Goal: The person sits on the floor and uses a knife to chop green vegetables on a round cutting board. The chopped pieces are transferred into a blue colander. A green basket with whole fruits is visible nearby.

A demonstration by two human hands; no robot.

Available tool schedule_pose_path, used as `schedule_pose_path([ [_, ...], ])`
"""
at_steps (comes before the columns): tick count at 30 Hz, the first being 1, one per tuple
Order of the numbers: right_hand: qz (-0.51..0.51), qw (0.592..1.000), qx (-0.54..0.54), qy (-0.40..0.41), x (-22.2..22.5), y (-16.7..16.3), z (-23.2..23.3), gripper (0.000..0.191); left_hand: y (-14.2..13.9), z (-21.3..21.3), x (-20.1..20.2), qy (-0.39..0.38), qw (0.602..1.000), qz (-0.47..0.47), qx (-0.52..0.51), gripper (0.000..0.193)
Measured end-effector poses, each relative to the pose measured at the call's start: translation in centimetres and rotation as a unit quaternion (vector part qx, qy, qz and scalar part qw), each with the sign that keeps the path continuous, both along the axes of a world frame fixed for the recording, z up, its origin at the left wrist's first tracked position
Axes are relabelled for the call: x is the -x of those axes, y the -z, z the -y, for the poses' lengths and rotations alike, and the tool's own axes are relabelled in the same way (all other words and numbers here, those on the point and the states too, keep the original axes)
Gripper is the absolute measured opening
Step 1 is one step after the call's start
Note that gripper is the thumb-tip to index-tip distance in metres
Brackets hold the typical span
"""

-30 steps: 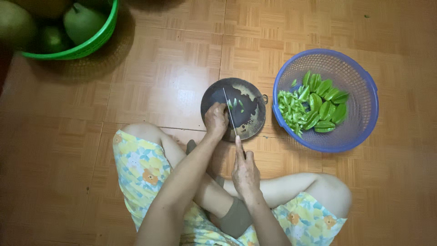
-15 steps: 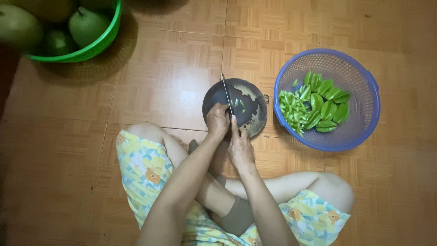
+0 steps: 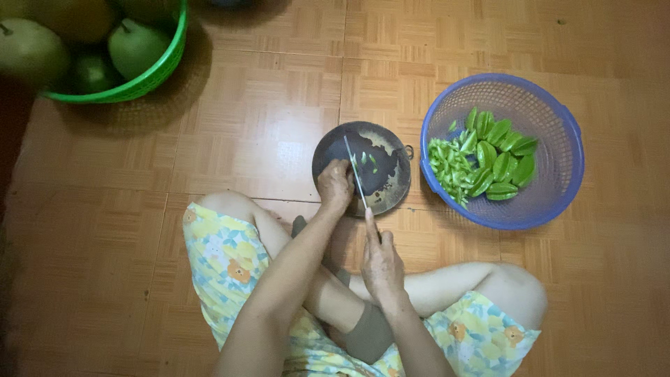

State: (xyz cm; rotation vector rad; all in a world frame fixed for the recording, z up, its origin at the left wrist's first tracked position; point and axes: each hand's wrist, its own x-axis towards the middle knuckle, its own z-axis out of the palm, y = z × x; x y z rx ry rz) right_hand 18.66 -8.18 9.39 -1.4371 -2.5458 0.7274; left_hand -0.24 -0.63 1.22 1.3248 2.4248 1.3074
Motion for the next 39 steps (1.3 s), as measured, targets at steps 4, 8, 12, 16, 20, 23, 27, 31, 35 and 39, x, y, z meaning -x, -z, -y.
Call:
schedule_pose_path([
  [4,-0.012,0.999,-0.023,-0.022,0.7,0.7,-0.3,0.08,-0.1,-0.3,0.0,-0.002,1.0,-0.024,0.018,0.018],
  [8,0.033,0.999,0.019,-0.027,2.5,2.2,-2.7,0.084,0.3,-0.1,-0.2,0.004,1.0,-0.009,0.028,0.014],
  [12,-0.007,0.999,-0.031,-0.036,5.1,3.8,-5.3,0.089,0.5,0.0,-0.2,-0.001,1.0,0.016,-0.004,0.018],
  [16,0.028,0.999,-0.006,-0.023,5.5,4.7,-6.1,0.078,0.4,-0.3,-0.1,-0.013,0.998,0.039,0.05,0.019],
  [20,-0.043,0.998,-0.02,-0.044,3.6,4.2,-5.0,0.07,0.2,-0.4,0.0,-0.017,0.999,0.033,-0.006,0.017],
  [23,-0.056,0.998,0.007,-0.017,1.2,3.0,-3.6,0.071,0.1,-0.7,0.2,-0.018,0.999,0.036,-0.005,0.014],
  [27,-0.041,0.999,0.003,0.033,-0.1,1.5,-2.4,0.069,-0.2,-0.8,0.3,-0.005,1.0,0.02,-0.006,0.017],
  [31,-0.055,0.998,-0.039,-0.006,0.1,0.5,-1.6,0.068,-0.3,-0.6,0.2,0.006,1.0,-0.003,-0.003,0.015],
  [35,-0.036,0.999,-0.03,-0.025,0.6,0.5,-1.3,0.068,0.1,-0.6,0.1,-0.005,1.0,0.007,-0.01,0.018],
  [39,-0.101,0.99,-0.079,-0.053,1.8,1.9,-2.5,0.071,0.7,-0.8,0.0,-0.005,1.0,0.011,0.006,0.021],
])
